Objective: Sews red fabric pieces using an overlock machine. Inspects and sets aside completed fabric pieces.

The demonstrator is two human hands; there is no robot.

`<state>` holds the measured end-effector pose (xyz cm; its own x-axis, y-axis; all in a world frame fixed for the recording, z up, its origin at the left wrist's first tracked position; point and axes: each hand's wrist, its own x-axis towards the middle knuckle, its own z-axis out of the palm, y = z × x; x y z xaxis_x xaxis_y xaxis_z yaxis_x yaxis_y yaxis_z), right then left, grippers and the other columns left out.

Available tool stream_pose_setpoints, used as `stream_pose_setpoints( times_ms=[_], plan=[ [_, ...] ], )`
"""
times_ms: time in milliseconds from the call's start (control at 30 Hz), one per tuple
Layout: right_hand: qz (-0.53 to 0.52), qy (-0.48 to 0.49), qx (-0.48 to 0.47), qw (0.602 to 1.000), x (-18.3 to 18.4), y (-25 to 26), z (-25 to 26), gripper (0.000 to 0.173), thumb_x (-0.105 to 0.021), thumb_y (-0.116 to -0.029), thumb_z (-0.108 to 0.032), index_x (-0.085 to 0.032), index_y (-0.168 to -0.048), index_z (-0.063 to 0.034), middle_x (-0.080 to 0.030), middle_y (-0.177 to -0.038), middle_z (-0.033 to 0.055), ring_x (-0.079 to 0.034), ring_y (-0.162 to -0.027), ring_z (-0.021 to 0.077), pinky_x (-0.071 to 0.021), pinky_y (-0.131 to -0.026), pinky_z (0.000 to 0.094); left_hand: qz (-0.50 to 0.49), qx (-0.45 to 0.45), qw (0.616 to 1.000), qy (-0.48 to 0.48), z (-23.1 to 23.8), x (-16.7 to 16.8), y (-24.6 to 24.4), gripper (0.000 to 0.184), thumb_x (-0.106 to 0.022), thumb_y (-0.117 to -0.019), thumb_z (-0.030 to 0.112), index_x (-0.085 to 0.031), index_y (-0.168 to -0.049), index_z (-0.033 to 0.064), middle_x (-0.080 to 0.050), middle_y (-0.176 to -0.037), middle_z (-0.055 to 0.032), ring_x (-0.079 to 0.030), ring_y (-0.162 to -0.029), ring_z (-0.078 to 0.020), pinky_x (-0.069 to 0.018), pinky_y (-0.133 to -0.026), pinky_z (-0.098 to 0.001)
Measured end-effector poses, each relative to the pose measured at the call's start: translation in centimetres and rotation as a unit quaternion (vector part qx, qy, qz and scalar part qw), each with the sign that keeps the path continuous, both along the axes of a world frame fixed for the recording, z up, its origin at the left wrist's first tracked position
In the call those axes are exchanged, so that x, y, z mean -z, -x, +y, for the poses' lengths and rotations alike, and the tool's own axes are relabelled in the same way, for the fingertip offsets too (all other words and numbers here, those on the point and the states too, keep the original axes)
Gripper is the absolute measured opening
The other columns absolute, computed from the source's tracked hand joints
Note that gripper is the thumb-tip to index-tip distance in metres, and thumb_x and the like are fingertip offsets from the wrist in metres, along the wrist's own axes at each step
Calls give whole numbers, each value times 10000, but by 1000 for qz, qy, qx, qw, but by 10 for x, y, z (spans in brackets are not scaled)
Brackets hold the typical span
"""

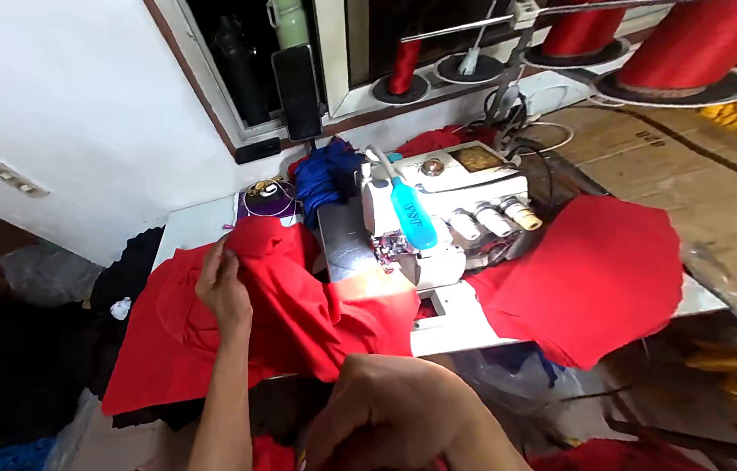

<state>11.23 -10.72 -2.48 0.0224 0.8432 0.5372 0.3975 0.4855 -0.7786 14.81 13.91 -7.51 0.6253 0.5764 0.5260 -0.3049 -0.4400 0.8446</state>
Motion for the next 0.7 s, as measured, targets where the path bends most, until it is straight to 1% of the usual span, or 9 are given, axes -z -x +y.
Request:
stream_pose_setpoints(
  times_ms=[67,100,167,200,300,367,500,600,700],
  plan=[
    [12,28,8,1000,3,4,-9,193,-617,-932,-18,-770,-1041,19,-747,-861,121,-704,-759,157,-561,-711,330,103,-21,991,-83,9,9,9,278,-505,-1015,0,-719,-1193,-11,-727,-1190,-103,-689,-1071,-154,-546,-971,-384],
    [14,52,11,998,6,7,-12,197,-623,-924,-9,-776,-1046,11,-753,-880,121,-710,-771,167,-566,-726,347,183,-25,978,-99,14,15,12,268,-524,-1020,22,-748,-1168,26,-742,-1158,-111,-697,-1042,-198,-538,-941,-457],
    [-1,80,8,997,13,11,-11,177,-637,-936,-26,-782,-1037,-17,-753,-872,117,-715,-763,197,-572,-717,406,230,-32,971,-57,22,21,16,253,-550,-1038,96,-759,-1179,77,-746,-1043,-71,-669,-825,-144,-550,-749,-384],
    [-8,84,3,996,16,14,-8,164,-638,-934,-33,-780,-1016,-32,-742,-844,114,-709,-747,207,-564,-695,423,211,-32,976,-34,24,20,17,241,-551,-1038,94,-750,-1171,60,-725,-975,-55,-635,-742,-105,-545,-684,-324],
    [-18,132,-5,991,15,18,-2,188,-636,-939,-18,-784,-1055,-29,-755,-905,143,-728,-816,254,-566,-770,486,139,-4,990,13,20,3,15,218,-537,-1029,41,-725,-1135,10,-708,-945,-29,-631,-770,-56,-540,-713,-266],
    [-15,131,6,991,21,16,5,180,-654,-941,-26,-785,-1064,-41,-758,-896,127,-732,-798,240,-579,-744,476,104,35,993,35,17,-19,2,202,-523,-1033,42,-695,-1129,1,-698,-923,-12,-659,-746,-55,-584,-694,-269],
    [4,125,38,992,33,14,2,175,-666,-945,-35,-791,-1065,-60,-769,-952,95,-737,-878,203,-588,-802,437,-3,124,988,92,16,-65,-19,253,-431,-1037,96,-683,-1055,92,-718,-915,62,-678,-789,-43,-589,-745,-262],
    [43,51,204,977,54,15,-2,192,-623,-946,-9,-773,-1058,-53,-732,-1160,92,-694,-1080,184,-570,-957,388,-69,162,978,113,27,-74,-5,337,-351,-1014,143,-681,-965,185,-708,-910,86,-662,-822,-45,-559,-738,-250],
    [-15,131,460,878,75,5,5,178,-600,-975,-124,-764,-1041,-145,-595,-1457,79,-718,-1049,226,-606,-827,445,-64,131,985,87,36,-40,46,380,-348,-981,155,-706,-884,238,-695,-880,116,-640,-818,-24,-535,-749,-234]
  ],
)
